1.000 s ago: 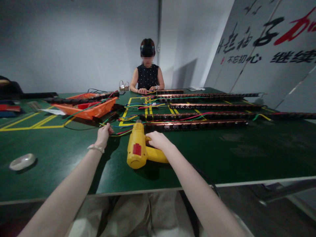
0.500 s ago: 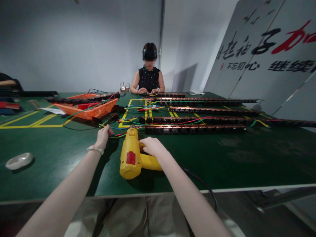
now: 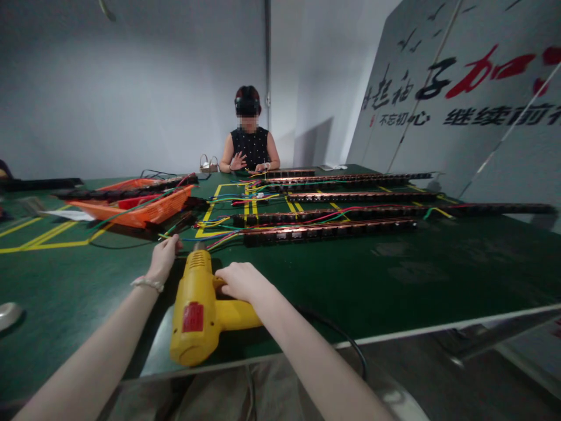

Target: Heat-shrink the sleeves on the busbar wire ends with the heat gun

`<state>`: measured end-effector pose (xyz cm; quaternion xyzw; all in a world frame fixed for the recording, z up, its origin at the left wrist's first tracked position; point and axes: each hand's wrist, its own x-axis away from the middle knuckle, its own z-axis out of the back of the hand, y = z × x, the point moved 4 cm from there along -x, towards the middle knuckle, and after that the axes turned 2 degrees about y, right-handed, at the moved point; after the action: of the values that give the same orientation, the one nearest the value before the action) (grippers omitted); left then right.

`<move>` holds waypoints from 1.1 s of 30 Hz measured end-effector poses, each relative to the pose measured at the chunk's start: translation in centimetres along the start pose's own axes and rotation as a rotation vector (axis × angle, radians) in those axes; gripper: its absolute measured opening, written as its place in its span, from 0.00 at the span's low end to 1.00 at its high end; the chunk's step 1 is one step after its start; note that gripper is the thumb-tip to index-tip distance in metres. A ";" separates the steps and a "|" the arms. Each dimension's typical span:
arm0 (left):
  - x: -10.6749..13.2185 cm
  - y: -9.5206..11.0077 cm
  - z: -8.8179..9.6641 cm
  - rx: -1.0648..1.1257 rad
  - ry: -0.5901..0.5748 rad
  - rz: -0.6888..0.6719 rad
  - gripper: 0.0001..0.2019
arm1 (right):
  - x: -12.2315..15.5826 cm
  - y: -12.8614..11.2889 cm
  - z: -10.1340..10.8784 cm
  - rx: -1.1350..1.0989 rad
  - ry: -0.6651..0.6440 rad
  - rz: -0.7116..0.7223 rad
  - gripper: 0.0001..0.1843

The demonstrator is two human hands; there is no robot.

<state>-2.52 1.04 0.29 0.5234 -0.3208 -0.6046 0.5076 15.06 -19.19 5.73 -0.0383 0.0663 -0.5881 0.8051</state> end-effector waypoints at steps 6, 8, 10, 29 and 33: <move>-0.8 0.2 0.0 -0.162 -0.033 -0.051 0.18 | 1.6 0.1 0.0 -0.052 -0.005 0.030 0.09; -0.8 1.8 -0.4 -0.294 -0.047 -0.197 0.18 | 1.8 0.1 0.1 -0.060 -0.002 0.028 0.10; -0.7 4.0 -1.7 -0.366 -0.123 -0.352 0.19 | 1.9 0.0 0.2 -0.065 -0.003 0.022 0.10; 7.3 13.0 -16.3 -0.976 -0.830 -1.036 0.22 | 1.7 0.0 -0.5 -0.032 0.004 -0.032 0.09; 7.8 13.2 -15.9 -0.957 -0.891 -1.062 0.21 | 1.7 -0.1 -0.2 -0.036 -0.008 -0.040 0.08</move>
<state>16.90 -7.75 6.11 0.0456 0.0885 -0.9838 0.1490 15.41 -20.82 5.41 -0.0567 0.0728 -0.6024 0.7928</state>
